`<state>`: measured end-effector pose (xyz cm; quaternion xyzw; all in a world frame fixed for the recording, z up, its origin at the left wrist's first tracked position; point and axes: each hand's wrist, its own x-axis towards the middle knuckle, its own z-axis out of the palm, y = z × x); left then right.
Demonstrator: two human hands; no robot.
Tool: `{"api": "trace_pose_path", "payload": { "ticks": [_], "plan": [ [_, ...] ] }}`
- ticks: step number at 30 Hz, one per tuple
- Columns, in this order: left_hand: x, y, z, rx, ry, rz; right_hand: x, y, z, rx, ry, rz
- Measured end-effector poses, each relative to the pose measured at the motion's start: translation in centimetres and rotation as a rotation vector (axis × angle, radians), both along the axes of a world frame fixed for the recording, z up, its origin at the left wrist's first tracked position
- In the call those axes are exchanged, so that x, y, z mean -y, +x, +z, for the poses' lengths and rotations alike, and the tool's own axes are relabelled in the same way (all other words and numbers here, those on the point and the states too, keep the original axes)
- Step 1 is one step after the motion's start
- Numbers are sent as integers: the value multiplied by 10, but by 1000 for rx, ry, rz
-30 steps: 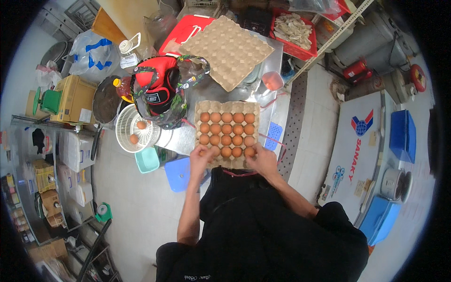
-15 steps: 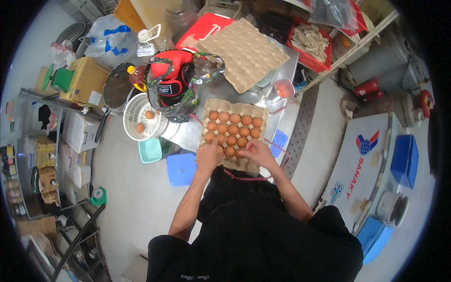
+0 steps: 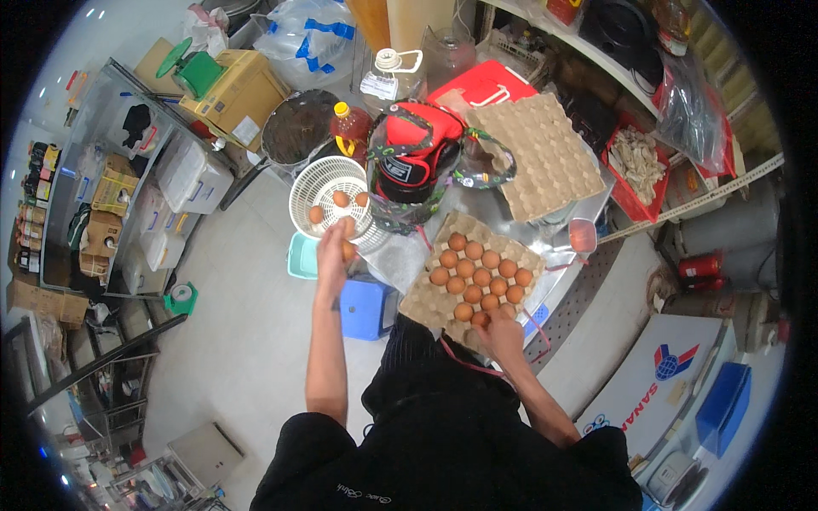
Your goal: The person retrieves eggs from a carton, places them into a white basket, and then transfers them into a metal pot in the sink. The person handles the eggs one by one and moves between the storage area and the sink.
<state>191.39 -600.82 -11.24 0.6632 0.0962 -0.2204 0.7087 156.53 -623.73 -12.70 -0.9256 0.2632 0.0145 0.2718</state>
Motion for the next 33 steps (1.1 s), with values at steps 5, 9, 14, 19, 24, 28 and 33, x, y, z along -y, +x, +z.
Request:
{"api": "trace_pose_path", "payload": {
  "ticks": [5, 9, 14, 19, 24, 28, 33],
  "plan": [
    [-8, 116, -34, 453, 967, -512, -1, 33, 51, 49, 668, -311],
    [-2, 160, -73, 487, 1281, -902, -35, 135, 84, 180, 1088, -153],
    [-20, 182, -101, 539, 1042, -1003, -93, 322, 63, 295, 438, 225],
    [-41, 182, -95, 529, 833, -899, -112, 441, -4, -148, -53, 541],
    [-42, 149, -60, 787, 879, -765, -129, 471, -57, -204, 500, -245],
    [-36, 102, -20, 553, 588, -434, -143, 465, -75, -135, 346, -88],
    [-28, 2, 15, 683, 325, 17, -148, 442, -50, 55, 482, -205]
  ]
}}
